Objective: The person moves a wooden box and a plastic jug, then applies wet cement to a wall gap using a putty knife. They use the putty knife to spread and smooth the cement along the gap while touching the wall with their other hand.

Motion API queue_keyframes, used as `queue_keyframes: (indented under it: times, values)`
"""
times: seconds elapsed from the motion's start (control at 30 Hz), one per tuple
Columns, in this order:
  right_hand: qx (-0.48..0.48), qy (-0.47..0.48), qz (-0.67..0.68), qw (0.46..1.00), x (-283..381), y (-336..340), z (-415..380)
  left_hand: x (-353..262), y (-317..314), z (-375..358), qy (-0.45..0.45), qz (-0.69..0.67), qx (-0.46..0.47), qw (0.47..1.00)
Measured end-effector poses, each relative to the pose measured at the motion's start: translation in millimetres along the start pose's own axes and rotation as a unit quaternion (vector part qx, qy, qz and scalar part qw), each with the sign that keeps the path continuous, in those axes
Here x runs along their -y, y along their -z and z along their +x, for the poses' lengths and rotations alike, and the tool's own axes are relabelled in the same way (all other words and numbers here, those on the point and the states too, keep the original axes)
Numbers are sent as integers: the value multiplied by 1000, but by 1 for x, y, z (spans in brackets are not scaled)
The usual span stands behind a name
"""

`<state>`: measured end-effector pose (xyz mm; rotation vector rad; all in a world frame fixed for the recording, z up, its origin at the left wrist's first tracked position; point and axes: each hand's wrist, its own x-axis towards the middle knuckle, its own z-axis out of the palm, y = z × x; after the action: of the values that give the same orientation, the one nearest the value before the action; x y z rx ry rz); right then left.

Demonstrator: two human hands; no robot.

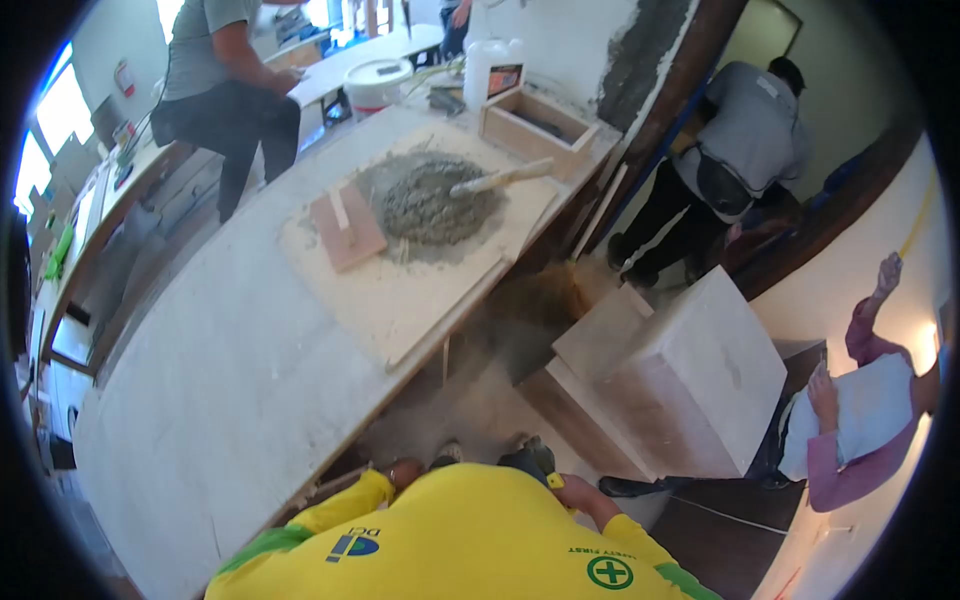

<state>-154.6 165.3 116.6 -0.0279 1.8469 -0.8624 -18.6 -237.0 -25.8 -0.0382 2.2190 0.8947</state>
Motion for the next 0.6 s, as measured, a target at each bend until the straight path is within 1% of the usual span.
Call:
queue_keyframes:
  times: [0.03,0.07,0.1,0.13,0.17,0.2,0.23,0.27,0.3,0.33,0.37,0.4,0.43,0.47,0.5,0.53,0.57,0.6]
  values:
    - [2,-7,23,1000,-1,-1,9,-8,18,-19,13,-16,-54,998]
    - [5,-24,13,1000,5,6,11,-9,28,-18,16,-39,-35,998]
    - [-13,-23,27,999,16,9,6,-19,40,-21,29,-23,-11,999]
    - [-14,-17,-26,999,29,11,0,-15,37,-13,10,-18,-25,999]
    - [-13,-15,-80,997,41,15,-8,-26,47,-16,13,-40,-29,999]
    - [-29,-16,-73,997,52,23,-18,-43,63,-19,20,-68,-41,997]
    - [-43,-22,15,999,63,30,-28,-63,81,-24,29,-97,-54,993]
    - [-54,-25,103,993,74,36,-36,-88,102,-33,19,-89,-51,995]
    - [-64,-23,110,992,84,43,-45,-118,125,-43,-9,-162,-114,980]
    - [-135,18,178,975,94,53,-53,-144,151,-51,-36,-235,-174,956]
    - [-204,59,243,947,105,67,-60,-170,179,-58,-82,-233,-215,945]
    - [-245,94,272,926,115,82,-69,-189,203,-61,-124,-233,-252,931]
    - [-286,128,299,902,128,100,-78,-195,219,-52,-172,-192,-340,904]
    - [-350,133,269,887,142,116,-87,-197,236,-43,-219,-149,-424,866]
    - [-412,136,237,869,158,130,-98,-198,256,-40,-159,-58,-492,854]
    - [-428,171,246,853,176,140,-110,-196,273,-37,-97,35,-552,827]
    - [-444,207,254,834,191,150,-117,-187,287,-27,3,56,-537,842]
    - [-453,224,232,831,198,163,-116,-178,297,-18,106,75,-514,848]
